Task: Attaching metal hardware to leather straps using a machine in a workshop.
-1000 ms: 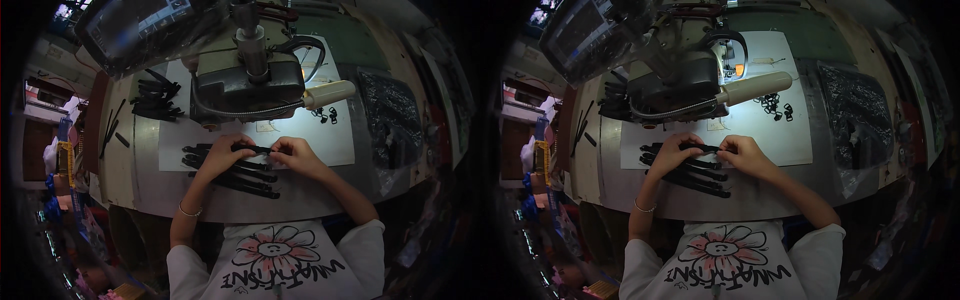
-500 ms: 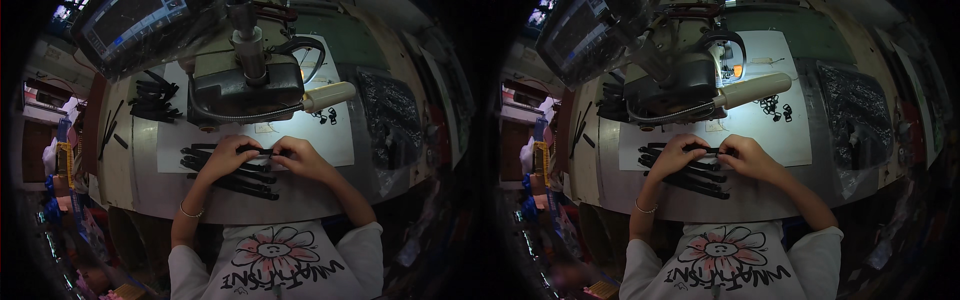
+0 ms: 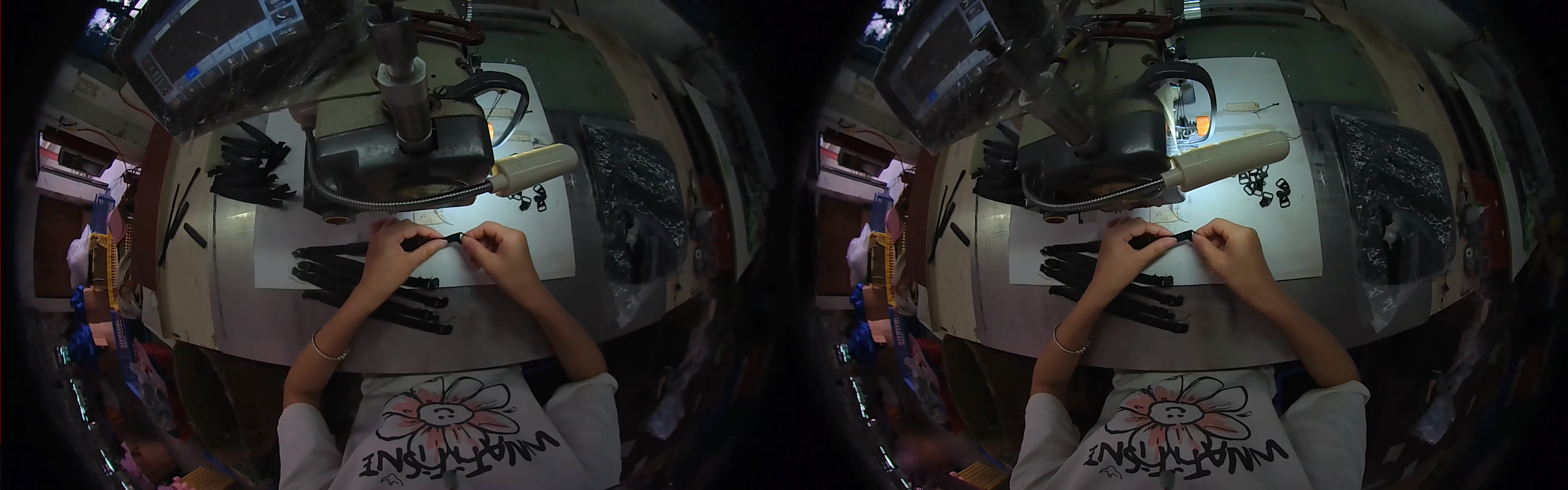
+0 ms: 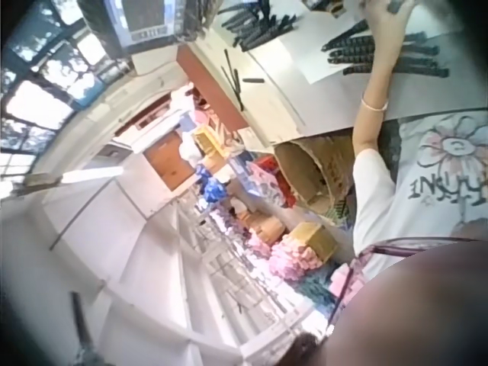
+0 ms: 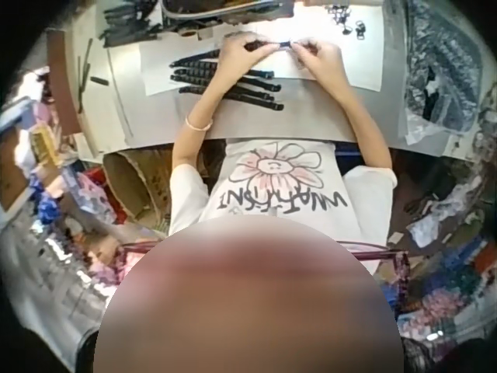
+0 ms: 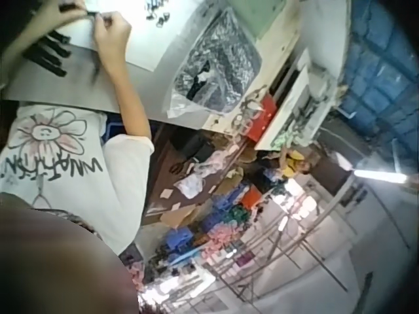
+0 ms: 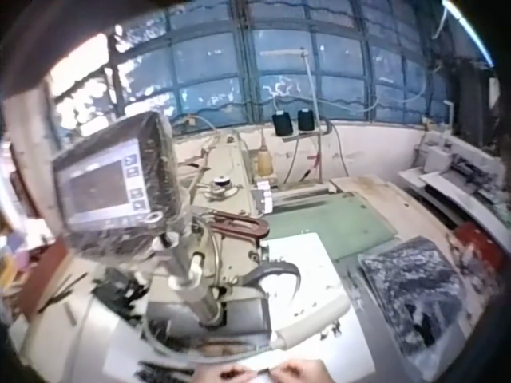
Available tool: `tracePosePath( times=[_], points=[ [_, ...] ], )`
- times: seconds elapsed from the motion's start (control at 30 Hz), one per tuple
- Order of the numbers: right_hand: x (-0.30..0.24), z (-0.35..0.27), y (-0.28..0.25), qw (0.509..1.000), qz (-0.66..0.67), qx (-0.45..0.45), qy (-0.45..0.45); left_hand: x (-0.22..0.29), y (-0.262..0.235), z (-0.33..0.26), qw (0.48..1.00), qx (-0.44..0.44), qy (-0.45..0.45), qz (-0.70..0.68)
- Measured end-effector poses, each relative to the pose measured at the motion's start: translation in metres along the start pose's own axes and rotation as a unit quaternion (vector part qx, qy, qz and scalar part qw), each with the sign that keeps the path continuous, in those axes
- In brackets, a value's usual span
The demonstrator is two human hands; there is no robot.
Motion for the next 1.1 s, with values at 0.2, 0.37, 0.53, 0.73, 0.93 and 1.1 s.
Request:
tracePosePath(
  times=[0.2, 0.37, 0.53, 0.73, 0.93, 1.1],
  points=[
    [-0.005, -0.007, 0.004, 0.991, -0.091, 0.096, -0.031, 0.001, 0.001, -0.001, 0.998, 0.05, 0.019, 0.044],
    [-0.009, -0.01, 0.013, 0.978, -0.111, 0.134, -0.11, 0.005, 0.006, -0.001, 0.997, 0.047, 0.049, 0.029],
    [-0.009, -0.009, 0.012, 0.974, -0.124, 0.149, -0.114, 0.0, 0.002, -0.004, 0.996, 0.06, 0.039, 0.056],
    [-0.008, -0.012, 0.017, 0.967, -0.12, 0.156, -0.164, 0.007, 0.003, -0.004, 0.995, 0.081, 0.042, 0.045],
    [-0.009, -0.014, 0.02, 0.947, -0.166, 0.174, -0.212, 0.007, 0.01, -0.006, 0.993, 0.072, 0.065, 0.072],
    [-0.011, -0.017, 0.027, 0.918, -0.244, 0.172, -0.26, 0.014, 0.011, -0.006, 0.987, 0.073, 0.102, 0.097]
  ],
)
Point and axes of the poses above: each hand's wrist, its own z-axis towards the middle knuckle, its own y-axis out of the palm, x = y × z, the point moved 4 cm from there along z, towards the middle knuckle, and after that the axes turned 12 degrees about y, right-handed, at the moved point
